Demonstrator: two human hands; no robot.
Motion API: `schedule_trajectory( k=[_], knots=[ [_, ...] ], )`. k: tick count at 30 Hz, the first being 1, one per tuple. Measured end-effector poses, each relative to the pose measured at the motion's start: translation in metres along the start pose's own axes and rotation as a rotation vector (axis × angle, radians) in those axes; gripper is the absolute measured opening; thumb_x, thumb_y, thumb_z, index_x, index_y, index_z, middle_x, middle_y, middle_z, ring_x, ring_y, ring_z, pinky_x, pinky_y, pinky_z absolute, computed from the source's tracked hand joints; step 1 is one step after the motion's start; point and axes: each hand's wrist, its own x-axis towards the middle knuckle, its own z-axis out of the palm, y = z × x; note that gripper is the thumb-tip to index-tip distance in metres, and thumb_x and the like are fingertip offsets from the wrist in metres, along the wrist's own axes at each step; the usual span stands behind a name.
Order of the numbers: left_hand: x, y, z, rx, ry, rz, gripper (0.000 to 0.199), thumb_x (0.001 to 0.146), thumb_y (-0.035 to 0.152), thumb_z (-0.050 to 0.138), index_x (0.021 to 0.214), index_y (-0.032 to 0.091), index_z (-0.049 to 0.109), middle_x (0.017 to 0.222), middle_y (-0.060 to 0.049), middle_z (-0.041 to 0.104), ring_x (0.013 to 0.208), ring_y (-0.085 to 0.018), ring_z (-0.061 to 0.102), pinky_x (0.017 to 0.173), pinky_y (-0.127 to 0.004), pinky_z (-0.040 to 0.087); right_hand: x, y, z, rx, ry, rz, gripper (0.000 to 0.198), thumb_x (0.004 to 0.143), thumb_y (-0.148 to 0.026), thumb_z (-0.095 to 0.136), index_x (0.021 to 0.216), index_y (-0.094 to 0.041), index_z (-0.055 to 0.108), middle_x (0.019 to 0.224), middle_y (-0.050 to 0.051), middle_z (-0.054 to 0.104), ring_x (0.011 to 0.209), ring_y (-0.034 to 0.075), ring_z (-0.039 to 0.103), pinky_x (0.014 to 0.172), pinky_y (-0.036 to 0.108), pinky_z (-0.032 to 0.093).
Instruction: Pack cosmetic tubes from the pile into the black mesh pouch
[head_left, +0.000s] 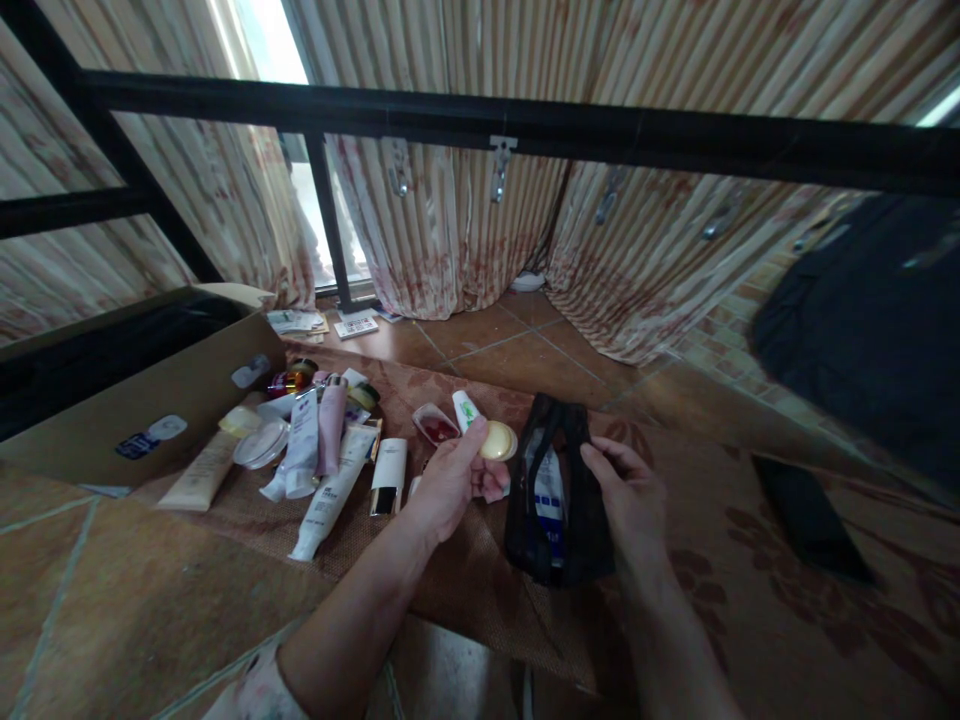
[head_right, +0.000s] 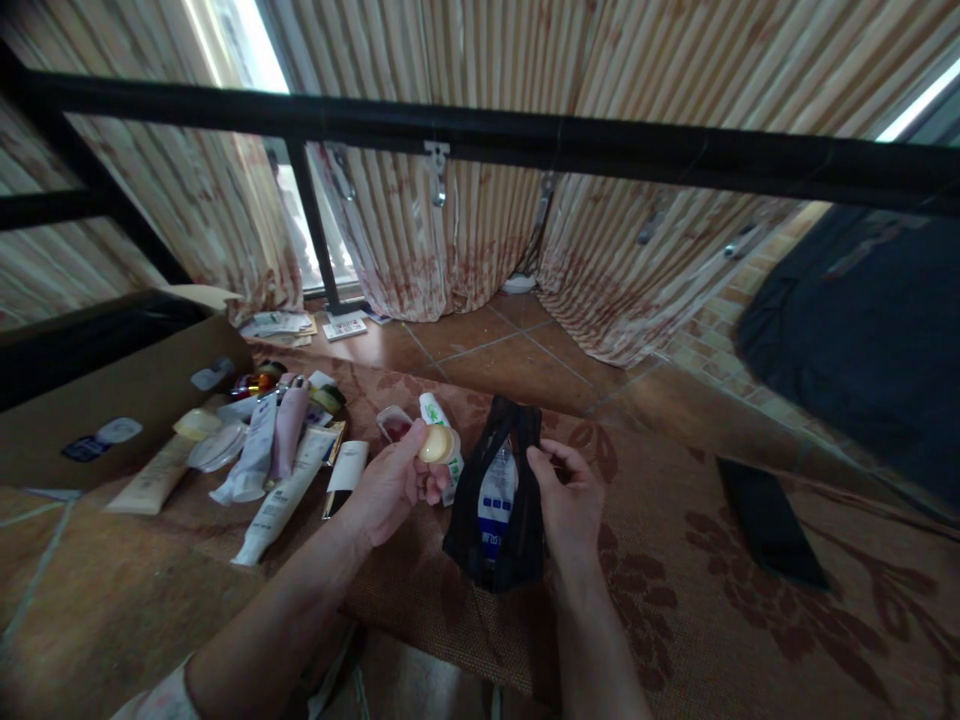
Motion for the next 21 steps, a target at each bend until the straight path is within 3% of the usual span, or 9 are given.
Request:
schedule_trajectory(
  k=[21],
  knots=[
    [-0.0036, 0.0029, 0.0012, 0.008, -0.06, 0.008, 0.025, 0.075, 0.035, 0.07, 0.074, 0.012, 0.06, 0.061, -0.002, 0.064, 0.046, -0.007, 0.055, 0.047, -0.017, 0.04, 0.0003, 0.0007, 0.0004, -0.001, 0.0, -0.014, 0.035, 0.061, -0.041, 0.077, 0.087, -0.017, 0.073, 0.078, 0.005, 0.072, 0.069, 0.019, 0.065, 0.065, 0.031, 0.05]
  ],
)
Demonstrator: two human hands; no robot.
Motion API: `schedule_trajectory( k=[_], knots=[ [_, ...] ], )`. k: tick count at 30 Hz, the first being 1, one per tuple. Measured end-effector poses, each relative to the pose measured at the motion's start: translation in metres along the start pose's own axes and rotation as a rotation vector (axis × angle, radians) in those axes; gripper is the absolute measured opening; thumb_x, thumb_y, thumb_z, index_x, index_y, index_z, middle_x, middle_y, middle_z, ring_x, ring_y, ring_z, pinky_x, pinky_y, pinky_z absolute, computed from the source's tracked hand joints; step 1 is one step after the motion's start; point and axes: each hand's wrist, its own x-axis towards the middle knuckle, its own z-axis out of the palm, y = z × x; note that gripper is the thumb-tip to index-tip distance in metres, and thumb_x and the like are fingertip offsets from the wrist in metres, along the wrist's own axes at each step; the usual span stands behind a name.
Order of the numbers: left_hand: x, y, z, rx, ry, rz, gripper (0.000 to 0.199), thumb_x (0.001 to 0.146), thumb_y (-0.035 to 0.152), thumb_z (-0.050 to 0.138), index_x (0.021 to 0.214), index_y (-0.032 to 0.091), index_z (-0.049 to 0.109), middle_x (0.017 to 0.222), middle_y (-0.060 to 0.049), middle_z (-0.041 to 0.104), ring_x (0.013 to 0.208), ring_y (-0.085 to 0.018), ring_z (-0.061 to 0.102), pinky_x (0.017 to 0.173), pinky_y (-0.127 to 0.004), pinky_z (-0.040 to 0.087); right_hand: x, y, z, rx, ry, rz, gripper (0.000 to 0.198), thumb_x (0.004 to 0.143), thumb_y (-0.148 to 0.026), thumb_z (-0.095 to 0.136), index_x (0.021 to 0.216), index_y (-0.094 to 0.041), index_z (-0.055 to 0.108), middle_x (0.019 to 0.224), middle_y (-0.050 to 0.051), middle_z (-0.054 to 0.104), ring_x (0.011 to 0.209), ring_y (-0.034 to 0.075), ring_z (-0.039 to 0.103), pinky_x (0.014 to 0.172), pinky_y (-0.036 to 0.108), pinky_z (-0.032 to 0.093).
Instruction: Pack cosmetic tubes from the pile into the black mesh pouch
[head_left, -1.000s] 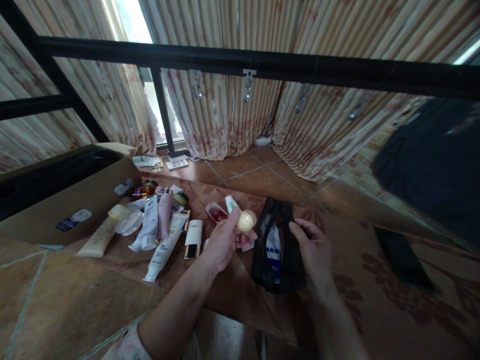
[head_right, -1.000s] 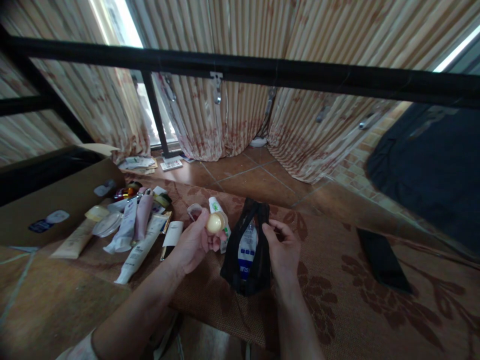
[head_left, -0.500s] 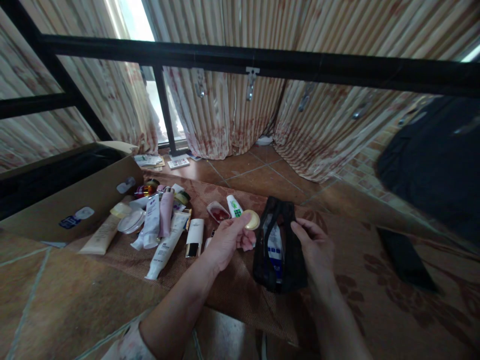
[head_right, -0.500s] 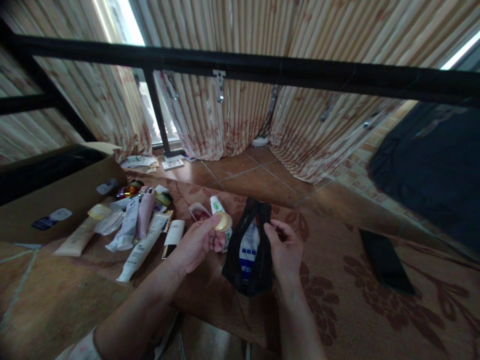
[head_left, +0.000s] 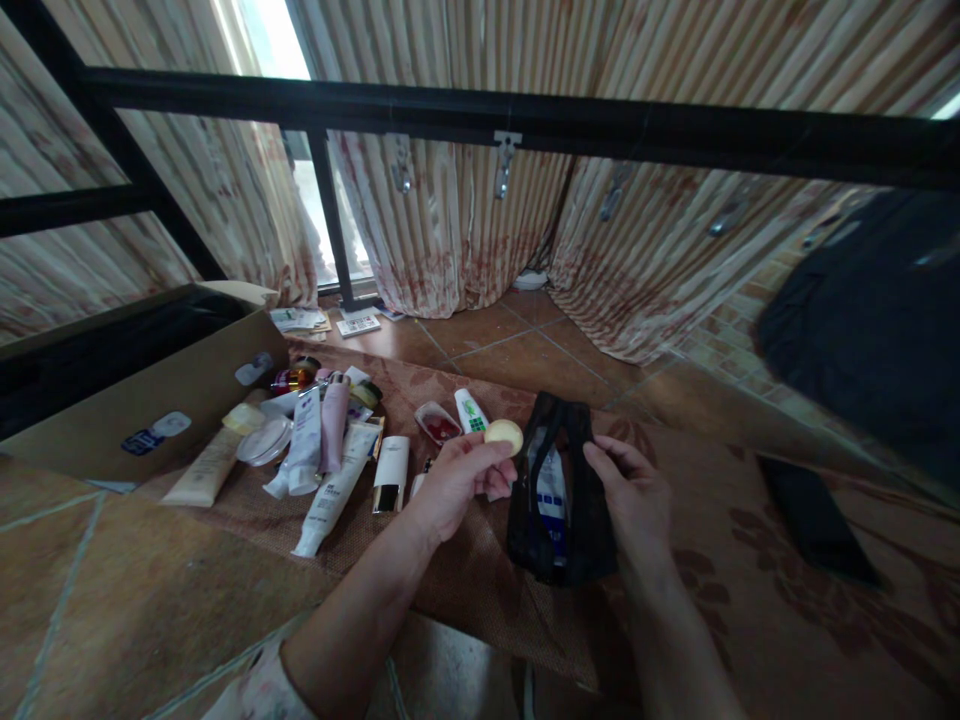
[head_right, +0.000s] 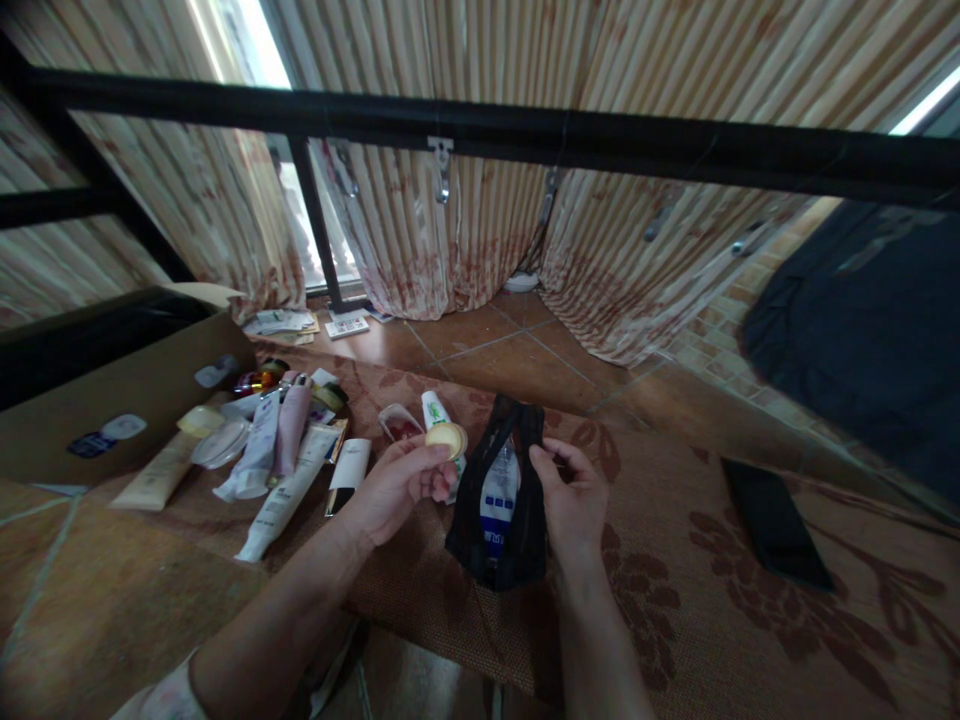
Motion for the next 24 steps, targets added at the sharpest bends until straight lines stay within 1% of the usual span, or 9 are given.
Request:
schedule_trajectory(
  k=[6, 10, 16, 24],
  knots=[
    [0.0007, -0.0009, 0.0001, -0.001, 0.021, 0.008, 0.028, 0.074, 0.038, 0.071, 0.075, 0.012, 0.06, 0.062, -0.001, 0.064, 0.045, -0.006, 0.054, 0.047, -0.017, 0.04, -0.0001, -0.0016, 0.0004, 0.009, -0.002, 0.009, 0.035, 0.062, -0.041, 0.076, 0.087, -0.018, 0.073, 0.08, 0.005, 0.072, 0.07, 0.019, 0.065, 0.064, 0.031, 0.051],
    [0.0009, -0.0023, -0.0005, 0.005, 0.036, 0.015, 0.032, 0.075, 0.041, 0.071, 0.071, 0.012, 0.06, 0.061, -0.002, 0.064, 0.045, -0.006, 0.054, 0.046, -0.017, 0.039, -0.0014, -0.005, 0.0008, -0.017, 0.004, 0.005, 0.032, 0.061, -0.04, 0.076, 0.084, -0.018, 0.073, 0.077, 0.004, 0.072, 0.069, 0.018, 0.065, 0.064, 0.03, 0.051],
    [0.0017, -0.0041, -0.0014, -0.002, 0.04, 0.017, 0.034, 0.075, 0.046, 0.069, 0.075, 0.012, 0.06, 0.062, -0.003, 0.065, 0.046, -0.007, 0.054, 0.047, -0.018, 0.039, 0.0, -0.0008, 0.0009, 0.022, -0.001, 0.017, 0.034, 0.061, -0.04, 0.076, 0.086, -0.018, 0.073, 0.08, 0.004, 0.072, 0.071, 0.018, 0.066, 0.066, 0.03, 0.05],
    [0.002, -0.0048, -0.0013, 0.016, 0.059, 0.01, 0.037, 0.075, 0.048, 0.068, 0.073, 0.012, 0.06, 0.062, -0.003, 0.065, 0.046, -0.007, 0.054, 0.047, -0.019, 0.039, -0.0019, -0.0052, 0.0012, -0.025, 0.004, 0.001, 0.033, 0.062, -0.041, 0.076, 0.084, -0.017, 0.073, 0.077, 0.004, 0.072, 0.07, 0.019, 0.066, 0.066, 0.032, 0.051]
  ],
)
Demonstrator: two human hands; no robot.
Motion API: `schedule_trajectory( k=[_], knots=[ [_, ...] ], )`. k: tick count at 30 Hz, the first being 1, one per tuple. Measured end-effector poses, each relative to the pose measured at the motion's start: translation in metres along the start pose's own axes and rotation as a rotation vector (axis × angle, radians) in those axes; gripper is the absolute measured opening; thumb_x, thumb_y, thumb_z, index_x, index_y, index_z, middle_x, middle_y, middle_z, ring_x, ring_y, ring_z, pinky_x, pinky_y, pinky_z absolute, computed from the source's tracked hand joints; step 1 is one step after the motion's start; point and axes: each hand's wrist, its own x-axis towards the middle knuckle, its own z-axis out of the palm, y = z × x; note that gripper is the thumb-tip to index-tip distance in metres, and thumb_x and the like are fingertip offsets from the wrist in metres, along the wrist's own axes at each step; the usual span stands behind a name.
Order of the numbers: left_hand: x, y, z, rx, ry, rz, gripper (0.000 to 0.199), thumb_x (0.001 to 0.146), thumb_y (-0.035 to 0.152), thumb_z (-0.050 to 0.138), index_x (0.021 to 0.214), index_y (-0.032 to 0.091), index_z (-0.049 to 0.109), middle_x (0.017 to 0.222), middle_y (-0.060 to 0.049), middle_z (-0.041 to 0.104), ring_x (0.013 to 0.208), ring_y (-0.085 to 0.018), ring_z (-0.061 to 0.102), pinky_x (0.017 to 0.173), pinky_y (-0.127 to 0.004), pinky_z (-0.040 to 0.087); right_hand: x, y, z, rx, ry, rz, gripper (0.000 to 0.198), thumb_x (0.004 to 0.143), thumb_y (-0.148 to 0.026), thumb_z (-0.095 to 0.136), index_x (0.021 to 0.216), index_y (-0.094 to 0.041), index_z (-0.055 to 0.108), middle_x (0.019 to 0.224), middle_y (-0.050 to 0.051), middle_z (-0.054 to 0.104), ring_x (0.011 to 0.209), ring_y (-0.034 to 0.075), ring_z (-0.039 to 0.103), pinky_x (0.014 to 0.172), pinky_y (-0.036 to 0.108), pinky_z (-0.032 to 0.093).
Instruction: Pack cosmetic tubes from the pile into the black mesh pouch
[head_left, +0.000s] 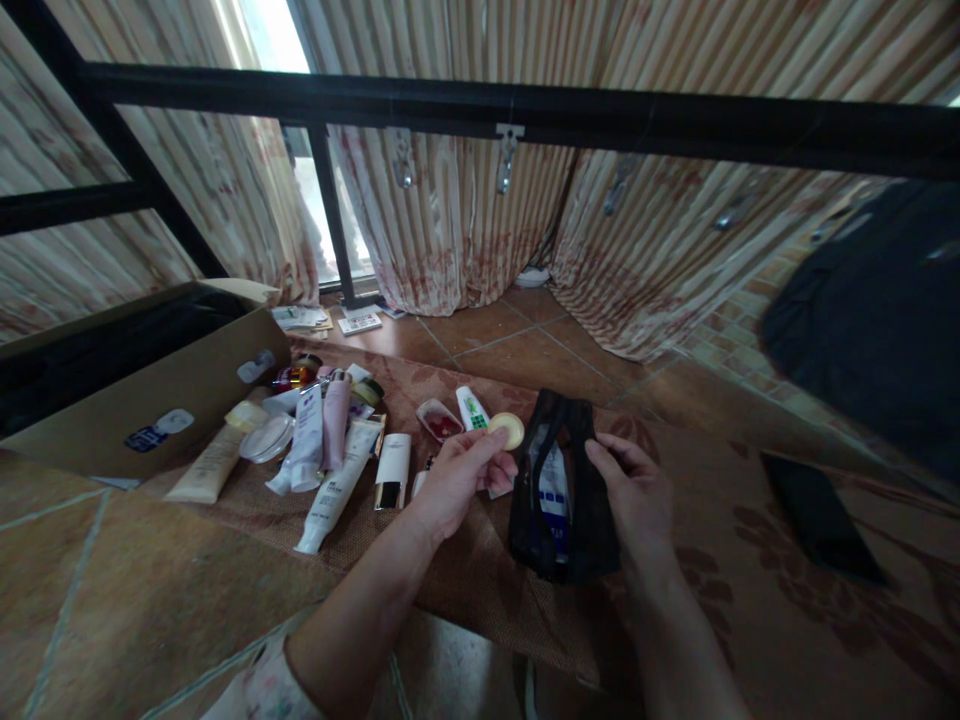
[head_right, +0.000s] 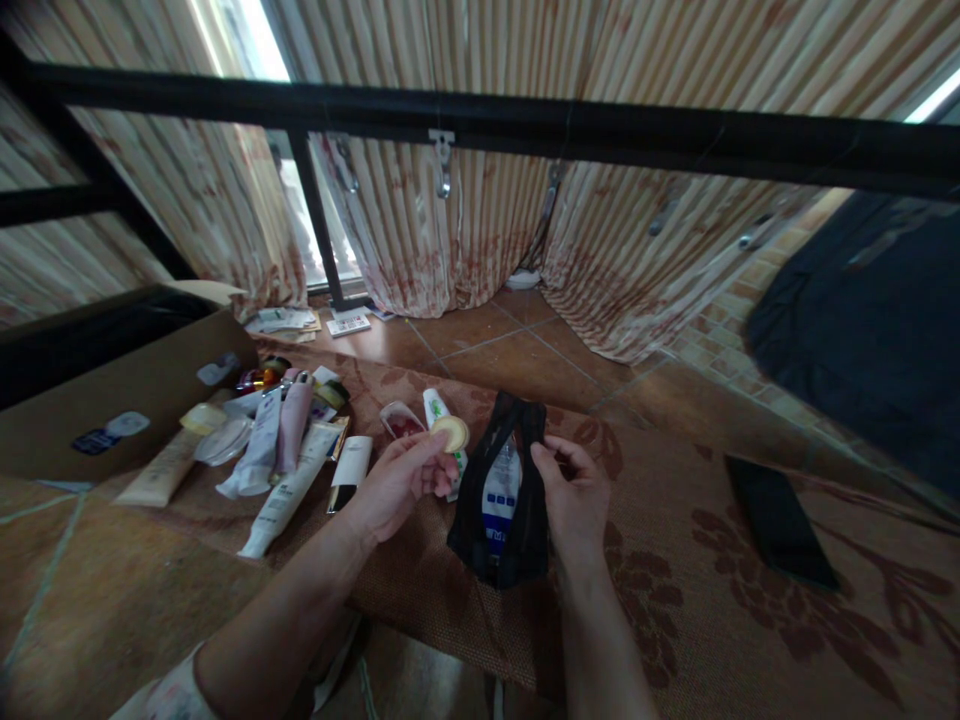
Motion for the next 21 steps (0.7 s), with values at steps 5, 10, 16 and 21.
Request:
schedule_trajectory(
  k=[5, 10, 16, 21],
  knots=[
    [0.0004, 0.001, 0.0006, 0.002, 0.005, 0.004, 0.036, 0.075, 0.048, 0.069, 0.074, 0.012, 0.06, 0.062, -0.003, 0.065, 0.047, -0.007, 0.053, 0.048, -0.018, 0.039, -0.0005, 0.0002, 0.0001, 0.012, -0.012, 0.007, 0.033, 0.063, -0.041, 0.075, 0.087, -0.017, 0.072, 0.078, 0.004, 0.072, 0.07, 0.019, 0.066, 0.066, 0.031, 0.051],
    [0.0001, 0.0015, 0.0015, -0.008, 0.017, -0.006, 0.036, 0.074, 0.048, 0.069, 0.074, 0.013, 0.059, 0.061, -0.002, 0.064, 0.046, -0.007, 0.053, 0.047, -0.019, 0.038, 0.0, 0.0009, 0.0002, 0.007, -0.006, 0.015, 0.032, 0.062, -0.04, 0.076, 0.085, -0.017, 0.072, 0.078, 0.004, 0.072, 0.071, 0.019, 0.066, 0.066, 0.031, 0.051],
    [-0.0002, 0.0015, 0.0016, -0.001, 0.016, -0.002, 0.036, 0.074, 0.047, 0.069, 0.073, 0.012, 0.06, 0.061, -0.002, 0.064, 0.046, -0.007, 0.052, 0.048, -0.019, 0.037, 0.0, 0.0022, 0.0001, 0.003, -0.004, -0.017, 0.033, 0.063, -0.041, 0.075, 0.085, -0.016, 0.073, 0.078, 0.005, 0.072, 0.07, 0.019, 0.066, 0.065, 0.031, 0.052],
    [0.0001, 0.0017, 0.002, -0.008, 0.02, -0.007, 0.037, 0.073, 0.049, 0.07, 0.074, 0.013, 0.059, 0.061, -0.002, 0.064, 0.046, -0.007, 0.052, 0.048, -0.019, 0.037, 0.0006, 0.0029, 0.0, 0.036, -0.01, 0.015, 0.036, 0.061, -0.042, 0.076, 0.086, -0.017, 0.073, 0.078, 0.004, 0.072, 0.068, 0.019, 0.065, 0.063, 0.031, 0.05]
  ],
)
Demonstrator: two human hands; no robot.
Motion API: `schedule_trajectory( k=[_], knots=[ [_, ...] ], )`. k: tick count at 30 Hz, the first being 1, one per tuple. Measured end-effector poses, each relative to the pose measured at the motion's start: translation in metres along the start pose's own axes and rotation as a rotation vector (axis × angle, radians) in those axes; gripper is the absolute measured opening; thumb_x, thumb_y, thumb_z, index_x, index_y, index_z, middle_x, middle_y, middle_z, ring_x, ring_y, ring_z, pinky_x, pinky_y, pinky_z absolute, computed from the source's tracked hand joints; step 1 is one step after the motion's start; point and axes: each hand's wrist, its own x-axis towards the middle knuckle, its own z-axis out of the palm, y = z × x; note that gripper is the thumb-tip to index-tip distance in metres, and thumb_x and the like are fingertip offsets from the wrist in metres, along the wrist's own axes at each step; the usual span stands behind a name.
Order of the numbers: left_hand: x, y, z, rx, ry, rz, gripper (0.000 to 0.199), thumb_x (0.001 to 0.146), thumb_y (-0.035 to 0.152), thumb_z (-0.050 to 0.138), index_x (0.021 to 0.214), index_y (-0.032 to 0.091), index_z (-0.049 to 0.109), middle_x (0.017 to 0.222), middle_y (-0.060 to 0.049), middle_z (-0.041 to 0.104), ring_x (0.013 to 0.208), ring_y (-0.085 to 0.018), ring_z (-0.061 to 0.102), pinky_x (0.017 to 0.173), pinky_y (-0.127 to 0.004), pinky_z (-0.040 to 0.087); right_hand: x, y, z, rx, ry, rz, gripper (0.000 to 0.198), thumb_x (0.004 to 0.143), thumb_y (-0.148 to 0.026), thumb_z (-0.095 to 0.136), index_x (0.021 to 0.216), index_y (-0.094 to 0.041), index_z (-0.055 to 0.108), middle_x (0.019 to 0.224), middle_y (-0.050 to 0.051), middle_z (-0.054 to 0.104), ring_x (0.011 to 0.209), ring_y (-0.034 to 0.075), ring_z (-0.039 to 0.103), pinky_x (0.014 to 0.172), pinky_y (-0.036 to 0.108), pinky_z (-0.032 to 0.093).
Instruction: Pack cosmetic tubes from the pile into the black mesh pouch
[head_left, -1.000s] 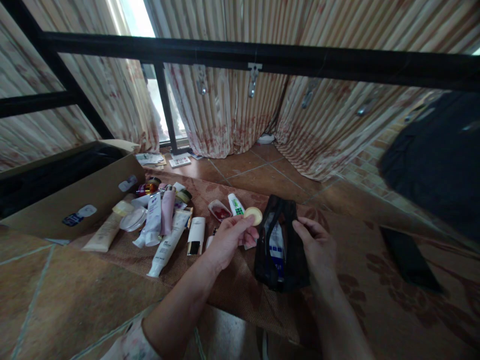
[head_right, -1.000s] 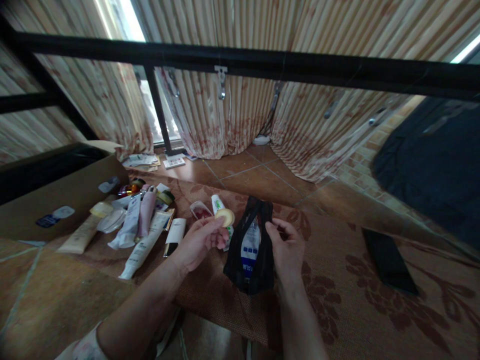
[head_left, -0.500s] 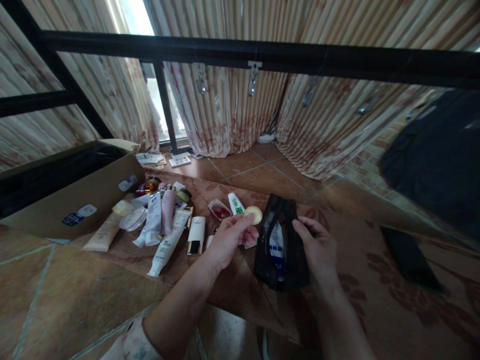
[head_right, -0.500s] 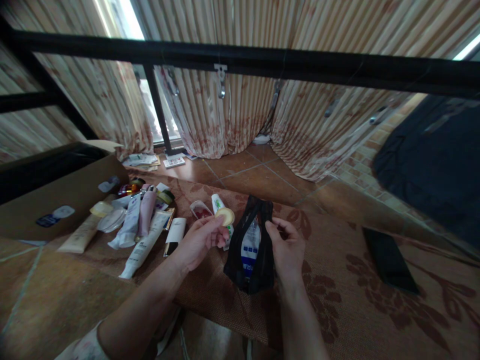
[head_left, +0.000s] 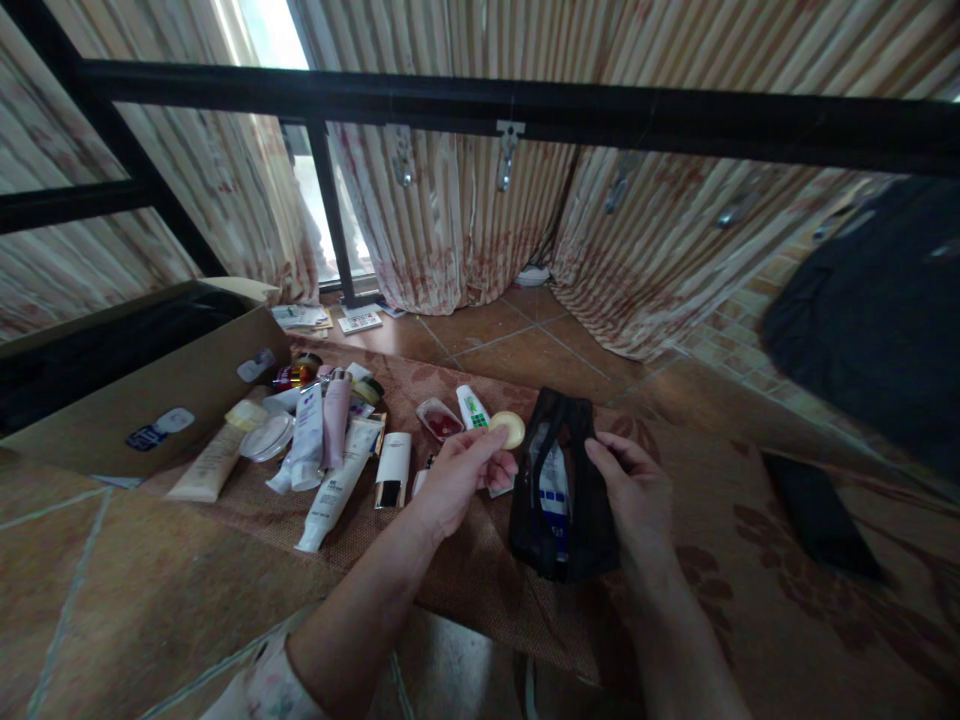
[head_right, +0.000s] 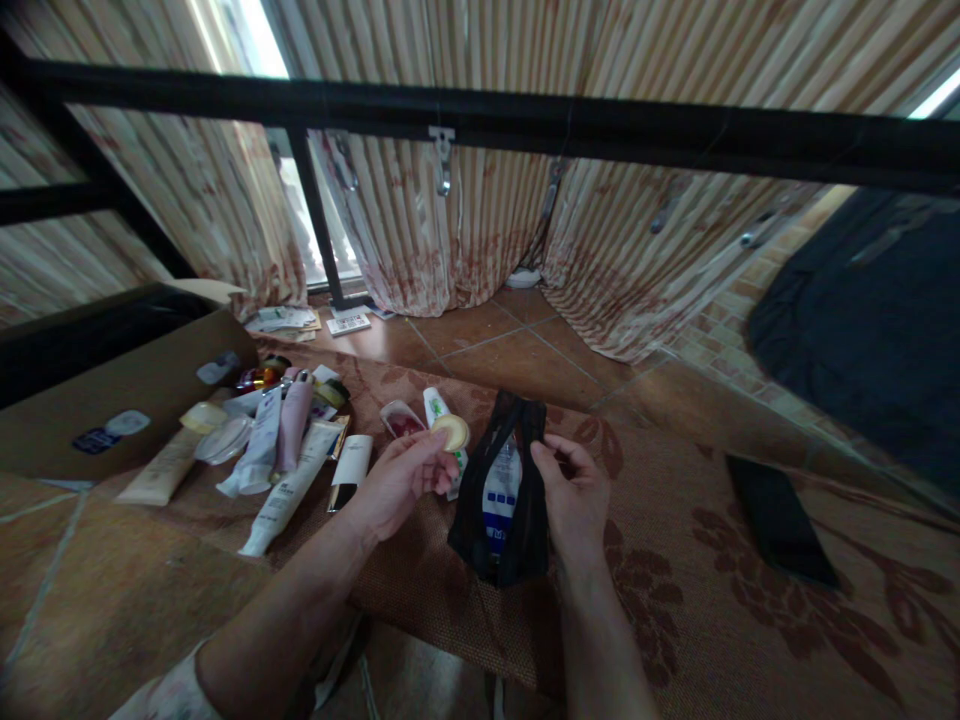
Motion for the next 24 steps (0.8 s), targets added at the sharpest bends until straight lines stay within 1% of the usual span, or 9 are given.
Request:
schedule_trajectory(
  k=[7, 12, 16, 24],
  knots=[
    [0.001, -0.0013, -0.0018, 0.019, -0.008, 0.005, 0.041, 0.073, 0.053, 0.068, 0.072, 0.013, 0.061, 0.062, -0.003, 0.064, 0.047, -0.008, 0.052, 0.049, -0.021, 0.038, -0.0003, 0.0007, 0.0005, -0.006, -0.003, -0.028, 0.036, 0.063, -0.043, 0.075, 0.087, -0.017, 0.073, 0.079, 0.005, 0.072, 0.069, 0.019, 0.066, 0.061, 0.03, 0.051],
    [0.0013, -0.0019, -0.0021, 0.022, -0.016, 0.009, 0.042, 0.074, 0.054, 0.067, 0.07, 0.012, 0.061, 0.062, -0.003, 0.064, 0.048, -0.008, 0.053, 0.049, -0.021, 0.038, -0.001, -0.0023, 0.0004, -0.033, 0.002, -0.008, 0.036, 0.061, -0.042, 0.076, 0.086, -0.017, 0.073, 0.077, 0.005, 0.072, 0.068, 0.019, 0.066, 0.061, 0.03, 0.051],
    [0.0014, -0.0014, -0.0008, 0.025, 0.002, -0.001, 0.043, 0.073, 0.054, 0.067, 0.069, 0.012, 0.061, 0.061, -0.004, 0.064, 0.047, -0.007, 0.052, 0.048, -0.02, 0.037, -0.0002, -0.0017, -0.0006, -0.051, -0.001, 0.007, 0.036, 0.061, -0.042, 0.076, 0.087, -0.017, 0.073, 0.079, 0.005, 0.073, 0.069, 0.019, 0.066, 0.063, 0.03, 0.05],
    [0.0023, -0.0016, 0.0, 0.043, 0.011, 0.013, 0.048, 0.071, 0.059, 0.067, 0.066, 0.011, 0.061, 0.06, -0.005, 0.063, 0.047, -0.008, 0.052, 0.047, -0.02, 0.037, -0.0015, -0.0054, 0.001, -0.059, 0.014, -0.001, 0.035, 0.06, -0.042, 0.077, 0.084, -0.017, 0.073, 0.078, 0.005, 0.073, 0.07, 0.02, 0.067, 0.063, 0.031, 0.052]
  ],
)
